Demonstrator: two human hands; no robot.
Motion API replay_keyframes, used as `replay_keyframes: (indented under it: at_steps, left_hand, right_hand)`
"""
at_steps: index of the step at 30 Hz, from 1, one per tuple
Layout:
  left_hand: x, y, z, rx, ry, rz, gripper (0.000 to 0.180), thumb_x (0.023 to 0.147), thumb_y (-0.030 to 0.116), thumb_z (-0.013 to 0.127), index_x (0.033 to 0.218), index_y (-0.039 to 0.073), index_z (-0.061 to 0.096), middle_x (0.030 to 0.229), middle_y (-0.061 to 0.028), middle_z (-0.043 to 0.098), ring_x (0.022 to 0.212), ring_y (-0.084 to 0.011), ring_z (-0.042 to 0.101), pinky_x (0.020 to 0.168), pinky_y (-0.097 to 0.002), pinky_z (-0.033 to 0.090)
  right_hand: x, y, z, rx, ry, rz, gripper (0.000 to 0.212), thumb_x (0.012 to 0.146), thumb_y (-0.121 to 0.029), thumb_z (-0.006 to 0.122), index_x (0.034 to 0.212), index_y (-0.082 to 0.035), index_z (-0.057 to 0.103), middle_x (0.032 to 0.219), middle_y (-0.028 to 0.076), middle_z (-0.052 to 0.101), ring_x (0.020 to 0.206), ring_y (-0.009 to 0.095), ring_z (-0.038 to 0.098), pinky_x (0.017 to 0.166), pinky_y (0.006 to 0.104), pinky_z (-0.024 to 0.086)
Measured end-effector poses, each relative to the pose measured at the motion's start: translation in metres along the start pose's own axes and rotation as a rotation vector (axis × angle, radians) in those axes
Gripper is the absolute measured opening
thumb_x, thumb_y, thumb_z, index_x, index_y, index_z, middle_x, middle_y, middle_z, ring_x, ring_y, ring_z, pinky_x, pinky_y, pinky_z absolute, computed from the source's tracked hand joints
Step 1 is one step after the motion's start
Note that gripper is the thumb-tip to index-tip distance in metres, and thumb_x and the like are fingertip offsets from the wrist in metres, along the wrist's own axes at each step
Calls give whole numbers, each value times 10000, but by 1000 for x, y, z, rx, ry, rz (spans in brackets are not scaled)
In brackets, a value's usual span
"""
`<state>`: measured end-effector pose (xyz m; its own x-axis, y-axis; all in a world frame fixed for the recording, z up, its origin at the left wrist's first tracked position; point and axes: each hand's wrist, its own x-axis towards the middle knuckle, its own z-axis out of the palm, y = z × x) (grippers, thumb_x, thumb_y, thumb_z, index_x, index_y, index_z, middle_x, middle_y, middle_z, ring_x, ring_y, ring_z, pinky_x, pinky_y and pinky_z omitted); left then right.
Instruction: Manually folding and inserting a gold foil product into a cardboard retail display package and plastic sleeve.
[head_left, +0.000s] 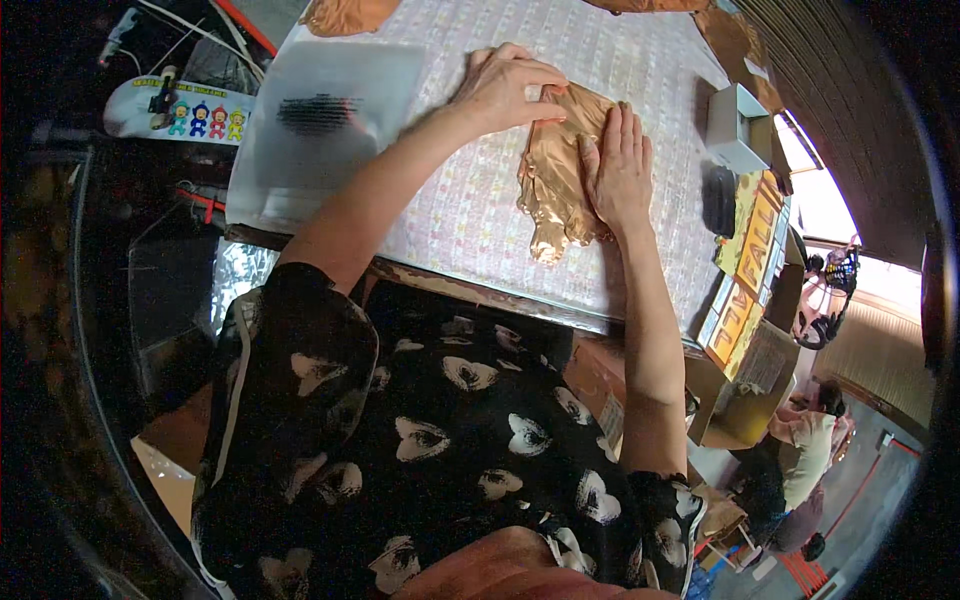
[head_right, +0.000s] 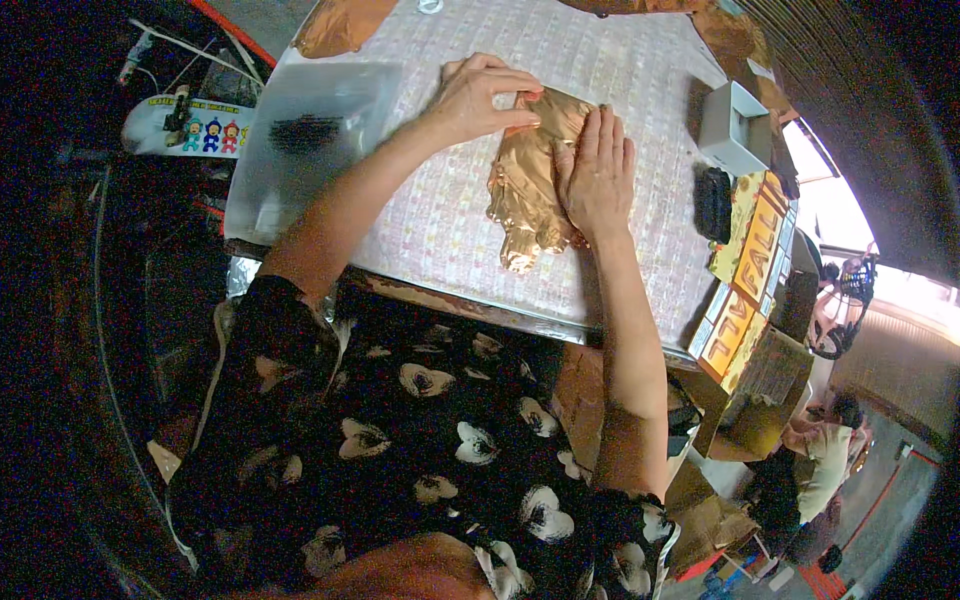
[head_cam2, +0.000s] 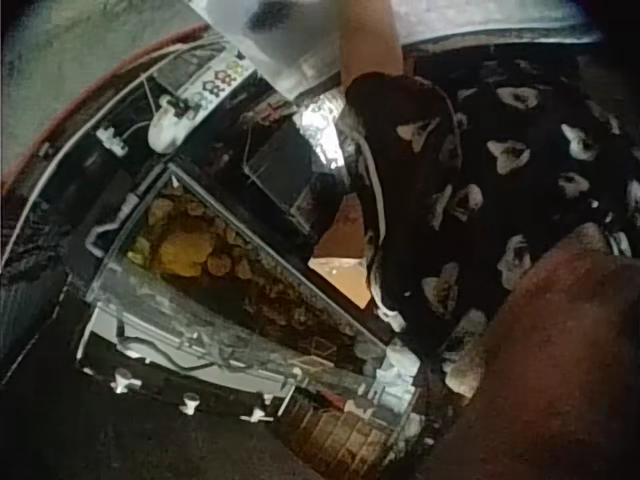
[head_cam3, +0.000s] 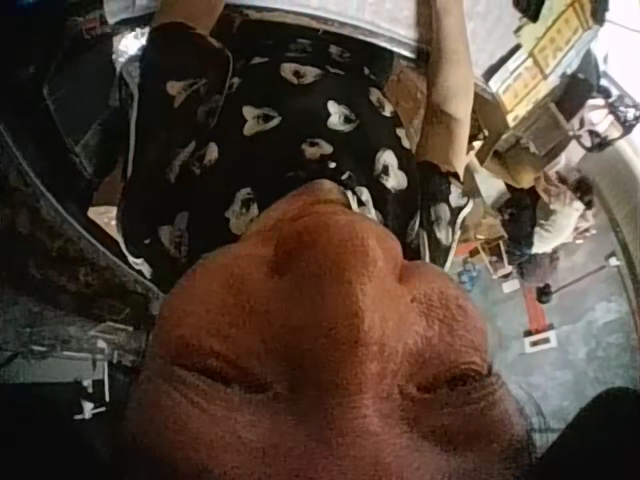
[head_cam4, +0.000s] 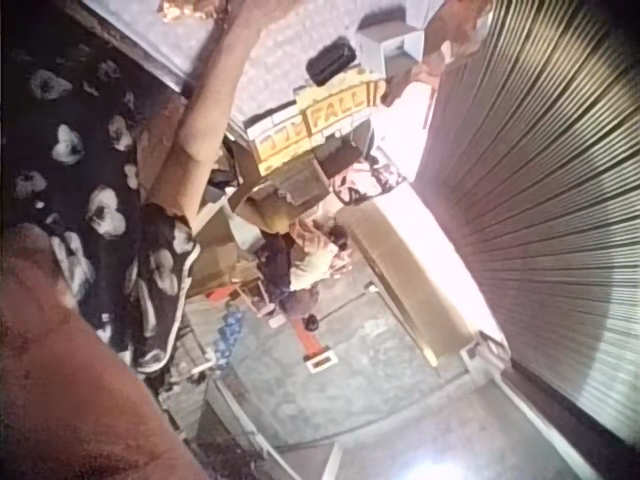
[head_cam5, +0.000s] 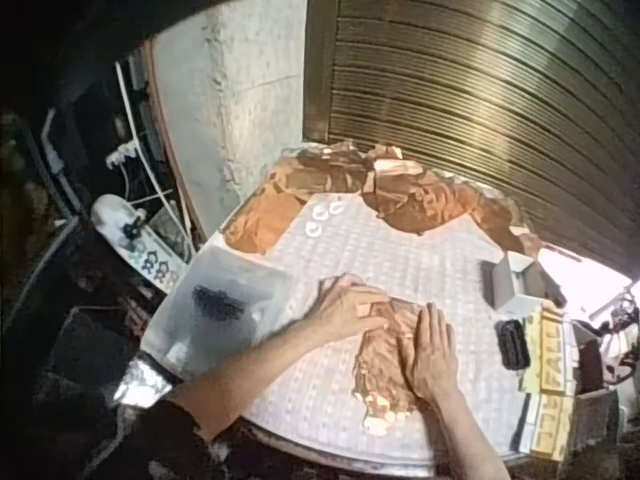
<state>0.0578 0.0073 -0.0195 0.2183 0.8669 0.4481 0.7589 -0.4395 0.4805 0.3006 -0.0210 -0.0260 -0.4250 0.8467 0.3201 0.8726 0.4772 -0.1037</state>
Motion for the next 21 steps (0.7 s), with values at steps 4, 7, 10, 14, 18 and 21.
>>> replay_keyframes:
  at_steps: [4, 7, 10, 14, 18, 21]
  left_hand:
    - [2, -10, 6, -17, 69, -46, 388, 838, 432, 789, 1172, 235, 772, 1306, 66, 691, 1244, -222, 554, 1081, -453, 347]
    - [6, -30, 2, 6, 68, -69, 342, 855, 399, 771, 1161, 245, 772, 1325, 65, 672, 1250, -238, 554, 1086, -464, 351]
    - [9, -31, 2, 73, 23, -46, 284, 865, 350, 751, 1130, 251, 776, 1308, 60, 669, 1255, -248, 552, 1081, -470, 366]
    - [17, -28, 2, -15, -15, -82, 210, 848, 306, 740, 1043, 237, 779, 1258, 52, 680, 1251, -252, 550, 1076, -481, 375]
    - [27, -28, 0, -44, -54, -120, 170, 835, 302, 746, 982, 221, 773, 1229, 53, 684, 1241, -253, 555, 1073, -491, 379]
    - [34, -22, -2, -17, -114, -163, 149, 832, 294, 745, 954, 213, 773, 1205, 53, 690, 1224, -254, 565, 1068, -489, 389]
  right_hand:
    - [1, 0, -1, -13, -13, 10, 677, 1074, -417, 428, 1576, 15, 286, 1633, 216, 316, 1515, 387, 285, 1230, 513, 231]
    - [3, -4, -3, -13, -30, 13, 676, 1076, -413, 428, 1579, 13, 279, 1637, 215, 309, 1519, 388, 278, 1232, 511, 229]
    - [0, -3, -5, -3, -33, 13, 676, 1077, -406, 430, 1584, 12, 270, 1641, 216, 300, 1521, 389, 271, 1234, 510, 221]
    - [0, -2, -4, 17, -29, -2, 675, 1081, -405, 424, 1587, 12, 264, 1641, 217, 300, 1523, 390, 268, 1237, 509, 212]
    - [1, -3, -4, 4, -12, -11, 684, 1074, -423, 433, 1566, 33, 299, 1618, 232, 339, 1505, 397, 303, 1229, 511, 226]
    - [0, -1, -4, -12, 6, -15, 695, 1062, -437, 455, 1542, 53, 343, 1594, 245, 377, 1486, 403, 338, 1219, 515, 246]
